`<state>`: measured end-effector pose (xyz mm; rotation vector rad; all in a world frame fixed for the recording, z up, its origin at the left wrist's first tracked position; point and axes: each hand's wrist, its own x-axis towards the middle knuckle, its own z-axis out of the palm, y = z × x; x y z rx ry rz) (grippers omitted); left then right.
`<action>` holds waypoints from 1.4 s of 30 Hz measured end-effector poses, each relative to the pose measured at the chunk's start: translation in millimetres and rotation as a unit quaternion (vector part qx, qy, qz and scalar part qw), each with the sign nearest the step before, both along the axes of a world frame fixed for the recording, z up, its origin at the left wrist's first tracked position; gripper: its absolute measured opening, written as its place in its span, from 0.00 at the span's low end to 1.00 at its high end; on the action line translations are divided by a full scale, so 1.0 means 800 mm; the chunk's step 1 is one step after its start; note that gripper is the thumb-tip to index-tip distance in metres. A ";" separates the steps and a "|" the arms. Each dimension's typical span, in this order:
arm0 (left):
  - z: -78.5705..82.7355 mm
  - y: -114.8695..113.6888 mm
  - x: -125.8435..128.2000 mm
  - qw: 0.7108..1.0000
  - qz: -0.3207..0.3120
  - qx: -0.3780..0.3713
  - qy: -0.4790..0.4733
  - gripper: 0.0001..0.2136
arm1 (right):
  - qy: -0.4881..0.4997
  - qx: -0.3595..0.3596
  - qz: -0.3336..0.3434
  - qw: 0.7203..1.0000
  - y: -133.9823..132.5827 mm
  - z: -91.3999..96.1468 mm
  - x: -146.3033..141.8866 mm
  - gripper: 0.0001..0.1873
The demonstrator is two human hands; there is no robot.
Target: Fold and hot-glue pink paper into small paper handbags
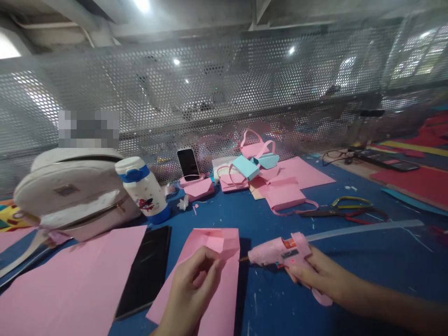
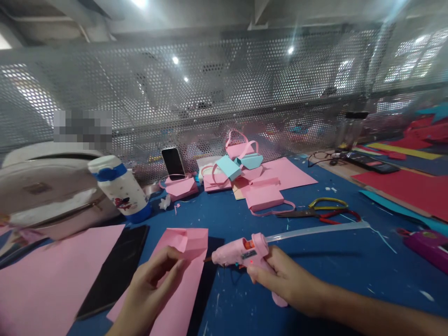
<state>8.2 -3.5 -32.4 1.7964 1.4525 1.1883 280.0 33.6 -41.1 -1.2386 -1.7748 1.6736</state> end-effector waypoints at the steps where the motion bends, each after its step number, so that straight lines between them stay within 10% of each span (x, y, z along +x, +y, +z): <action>1: 0.000 0.000 -0.001 1.000 0.001 0.003 0.002 0.12 | 0.001 0.002 0.001 1.000 -0.001 0.003 -0.001 0.23; 21: -0.004 0.003 -0.005 0.999 -0.009 0.026 0.024 0.12 | 0.014 -0.002 0.071 0.997 -0.011 0.015 -0.001 0.18; 42: -0.004 -0.002 -0.007 0.999 -0.013 0.031 0.017 0.11 | -0.013 0.049 -0.091 0.995 -0.003 -0.011 0.003 0.28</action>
